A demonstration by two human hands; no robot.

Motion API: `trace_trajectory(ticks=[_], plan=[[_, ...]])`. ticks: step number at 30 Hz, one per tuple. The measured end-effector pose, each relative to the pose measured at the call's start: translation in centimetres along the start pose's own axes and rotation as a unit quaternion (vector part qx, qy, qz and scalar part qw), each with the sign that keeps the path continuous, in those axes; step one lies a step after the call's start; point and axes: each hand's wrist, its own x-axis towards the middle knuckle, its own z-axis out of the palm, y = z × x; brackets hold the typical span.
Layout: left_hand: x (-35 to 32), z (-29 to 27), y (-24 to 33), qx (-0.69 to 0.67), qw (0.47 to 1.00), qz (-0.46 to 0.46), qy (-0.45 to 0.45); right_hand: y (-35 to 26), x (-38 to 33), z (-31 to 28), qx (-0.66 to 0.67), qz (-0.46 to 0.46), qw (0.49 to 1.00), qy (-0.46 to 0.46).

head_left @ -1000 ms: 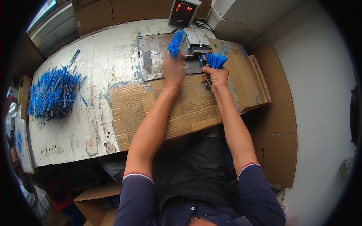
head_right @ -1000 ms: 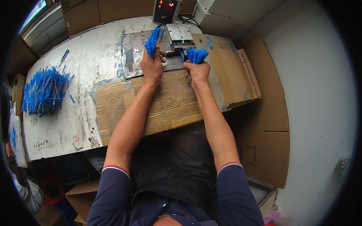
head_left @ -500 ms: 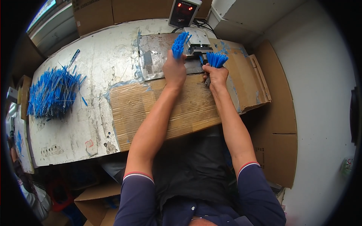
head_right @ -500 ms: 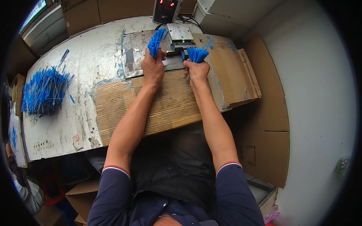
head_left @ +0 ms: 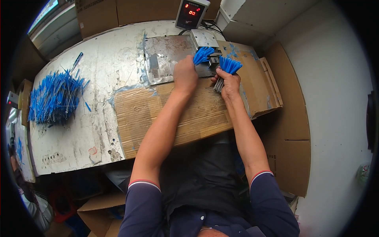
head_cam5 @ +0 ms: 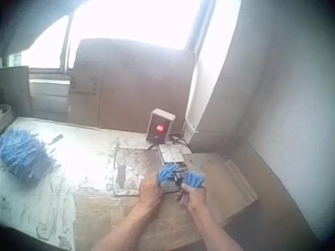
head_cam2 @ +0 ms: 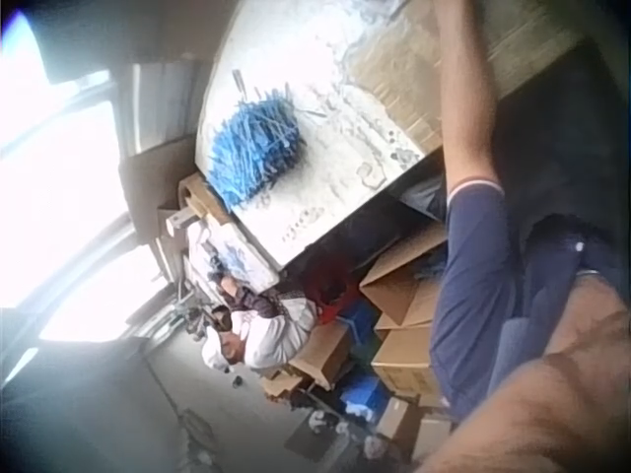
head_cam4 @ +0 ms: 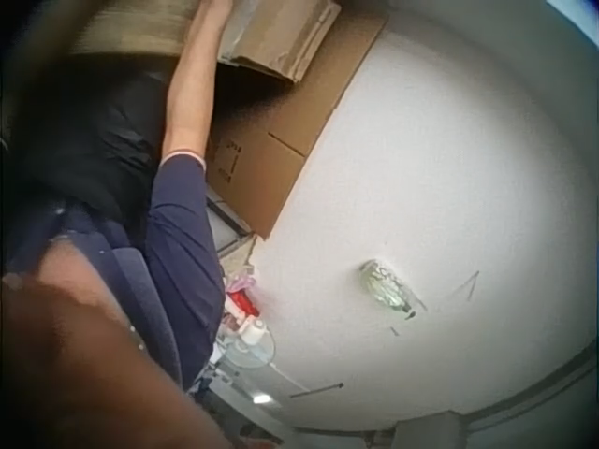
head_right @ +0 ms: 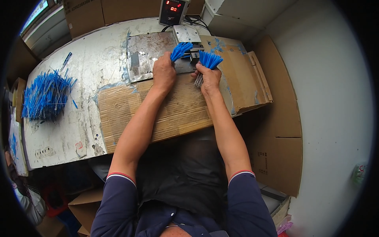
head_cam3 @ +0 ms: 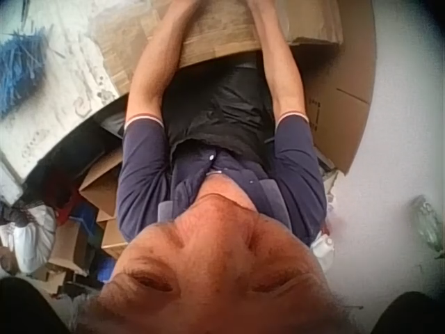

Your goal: Assemble blue fiber brush components using a bench-mounted fixture.

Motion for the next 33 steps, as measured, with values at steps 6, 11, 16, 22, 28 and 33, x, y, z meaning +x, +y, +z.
trace_trajectory(ticks=[6, 11, 16, 22, 28, 33], plan=[[0.1, -0.1, 0.0, -0.011, 1.000, 0.022, -0.002, 0.2, 0.0, -0.5, -0.004, 0.049, 0.998, -0.032], [0.0, -0.2, 0.3, 0.011, 0.999, 0.013, -0.041, -0.6, 0.1, -0.8, 0.097, 0.138, 0.979, -0.118], [-0.2, 0.0, 0.0, 0.025, 0.999, 0.022, -0.042, -0.5, -0.3, -0.5, 0.069, 0.124, 0.985, -0.097], [-0.2, 0.1, 0.2, 0.050, 0.997, 0.028, -0.044, -1.0, -0.6, 0.3, 0.014, 0.131, 0.990, -0.043], [0.3, -0.4, 0.7, -0.115, 0.989, -0.094, 0.026, -1.4, -1.0, 1.4, -0.026, 0.126, 0.991, -0.043], [1.0, -1.4, 1.4, -0.310, 0.940, -0.135, 0.042, -1.8, -1.8, 2.6, -0.132, 0.152, 0.973, -0.110]])
